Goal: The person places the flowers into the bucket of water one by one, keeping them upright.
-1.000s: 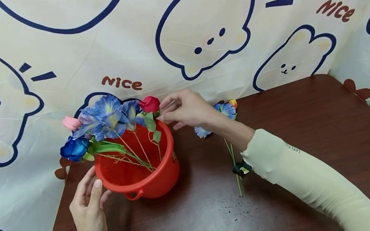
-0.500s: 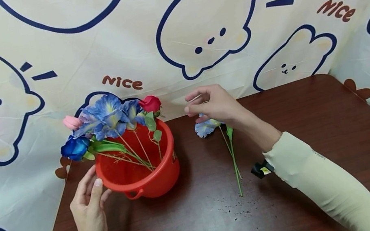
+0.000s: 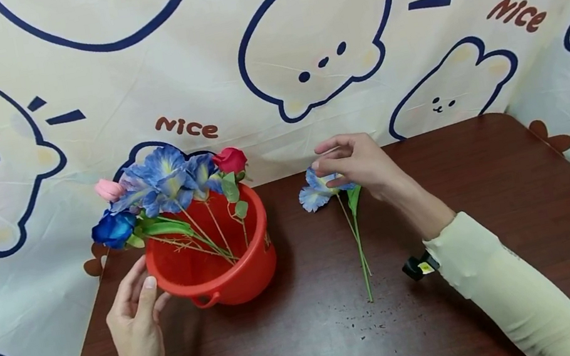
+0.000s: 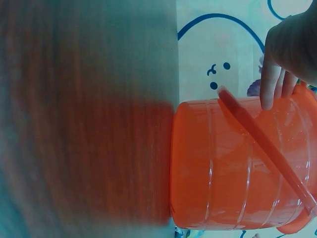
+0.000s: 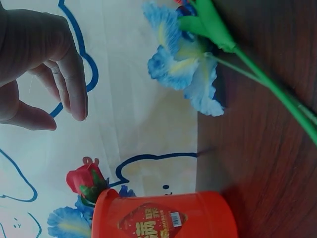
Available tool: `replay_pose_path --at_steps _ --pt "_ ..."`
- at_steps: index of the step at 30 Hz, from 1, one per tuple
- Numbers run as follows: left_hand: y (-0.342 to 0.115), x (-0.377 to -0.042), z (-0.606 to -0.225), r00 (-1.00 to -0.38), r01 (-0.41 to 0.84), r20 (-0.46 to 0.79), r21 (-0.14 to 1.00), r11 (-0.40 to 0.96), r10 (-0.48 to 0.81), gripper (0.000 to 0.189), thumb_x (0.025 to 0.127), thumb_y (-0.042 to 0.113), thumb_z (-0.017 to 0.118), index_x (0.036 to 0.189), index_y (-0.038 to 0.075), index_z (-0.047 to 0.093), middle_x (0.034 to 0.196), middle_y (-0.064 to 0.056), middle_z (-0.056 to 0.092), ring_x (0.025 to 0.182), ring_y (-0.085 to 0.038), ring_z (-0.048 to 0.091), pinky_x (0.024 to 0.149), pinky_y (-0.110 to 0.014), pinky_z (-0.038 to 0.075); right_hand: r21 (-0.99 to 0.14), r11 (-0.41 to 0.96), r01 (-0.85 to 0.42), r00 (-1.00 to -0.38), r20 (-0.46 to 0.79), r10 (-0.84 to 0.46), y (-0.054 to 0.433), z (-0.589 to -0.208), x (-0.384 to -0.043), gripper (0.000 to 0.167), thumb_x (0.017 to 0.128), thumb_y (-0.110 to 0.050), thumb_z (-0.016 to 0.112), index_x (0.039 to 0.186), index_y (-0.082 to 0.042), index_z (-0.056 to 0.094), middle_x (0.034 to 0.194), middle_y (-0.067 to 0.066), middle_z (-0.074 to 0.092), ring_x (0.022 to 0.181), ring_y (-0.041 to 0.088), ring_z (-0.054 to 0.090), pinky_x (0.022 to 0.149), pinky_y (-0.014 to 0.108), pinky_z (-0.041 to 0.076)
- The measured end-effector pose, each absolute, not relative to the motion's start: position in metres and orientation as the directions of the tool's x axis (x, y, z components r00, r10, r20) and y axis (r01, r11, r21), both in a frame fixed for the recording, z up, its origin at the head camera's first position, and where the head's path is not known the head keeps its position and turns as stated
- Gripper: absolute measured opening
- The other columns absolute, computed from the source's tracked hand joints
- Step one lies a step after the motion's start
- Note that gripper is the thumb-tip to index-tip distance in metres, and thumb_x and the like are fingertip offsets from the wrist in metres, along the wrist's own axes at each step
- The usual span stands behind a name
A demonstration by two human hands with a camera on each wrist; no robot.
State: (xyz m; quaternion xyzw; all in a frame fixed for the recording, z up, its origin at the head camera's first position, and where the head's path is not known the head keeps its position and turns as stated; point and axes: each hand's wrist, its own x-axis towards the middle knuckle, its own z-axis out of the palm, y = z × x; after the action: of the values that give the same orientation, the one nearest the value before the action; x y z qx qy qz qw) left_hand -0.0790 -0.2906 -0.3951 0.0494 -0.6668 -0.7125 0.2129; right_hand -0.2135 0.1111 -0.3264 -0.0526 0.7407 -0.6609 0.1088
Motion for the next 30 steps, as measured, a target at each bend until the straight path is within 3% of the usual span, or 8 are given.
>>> replay_pose_path --at_steps 12,22,30 --pt "-0.290 -0.079 -0.396 -0.904 0.259 0.226 0.965 -0.043 -0.364 0.045 0.108 0.000 0.057 0.153 -0.003 0.054 0.138 -0.005 0.073 0.113 -0.012 0.078 0.083 -0.025 0.065 -0.989 0.104 0.104 -0.975 -0.122 -0.184 0.131 -0.348 -0.210 0.038 0.101 -0.014 0.074 0.135 0.001 0.065 0.117 0.012 0.074 0.104 0.021 0.079 0.091 0.042 0.068" --pt "-0.290 -0.079 -0.395 -0.905 0.254 0.224 0.966 -0.038 -0.361 0.045 0.109 0.000 0.057 0.153 -0.003 0.054 0.138 -0.005 0.073 0.113 -0.012 0.079 0.083 -0.025 0.065 -0.983 0.134 0.126 -0.973 -0.149 -0.177 0.143 -0.370 -0.211 0.045 0.103 -0.012 0.072 0.141 0.008 0.060 0.113 0.012 0.076 0.101 0.018 0.080 0.095 0.050 0.065" --pt "-0.290 -0.079 -0.395 -0.906 0.254 0.221 0.966 -0.044 -0.361 0.044 0.108 0.000 0.057 0.153 -0.002 0.055 0.138 -0.005 0.073 0.112 -0.012 0.079 0.082 -0.025 0.065 -0.964 0.206 0.165 -0.958 -0.206 -0.198 0.143 -0.393 -0.210 0.040 0.103 -0.011 0.071 0.137 0.006 0.063 0.119 0.020 0.077 0.109 0.030 0.078 0.093 0.047 0.067"
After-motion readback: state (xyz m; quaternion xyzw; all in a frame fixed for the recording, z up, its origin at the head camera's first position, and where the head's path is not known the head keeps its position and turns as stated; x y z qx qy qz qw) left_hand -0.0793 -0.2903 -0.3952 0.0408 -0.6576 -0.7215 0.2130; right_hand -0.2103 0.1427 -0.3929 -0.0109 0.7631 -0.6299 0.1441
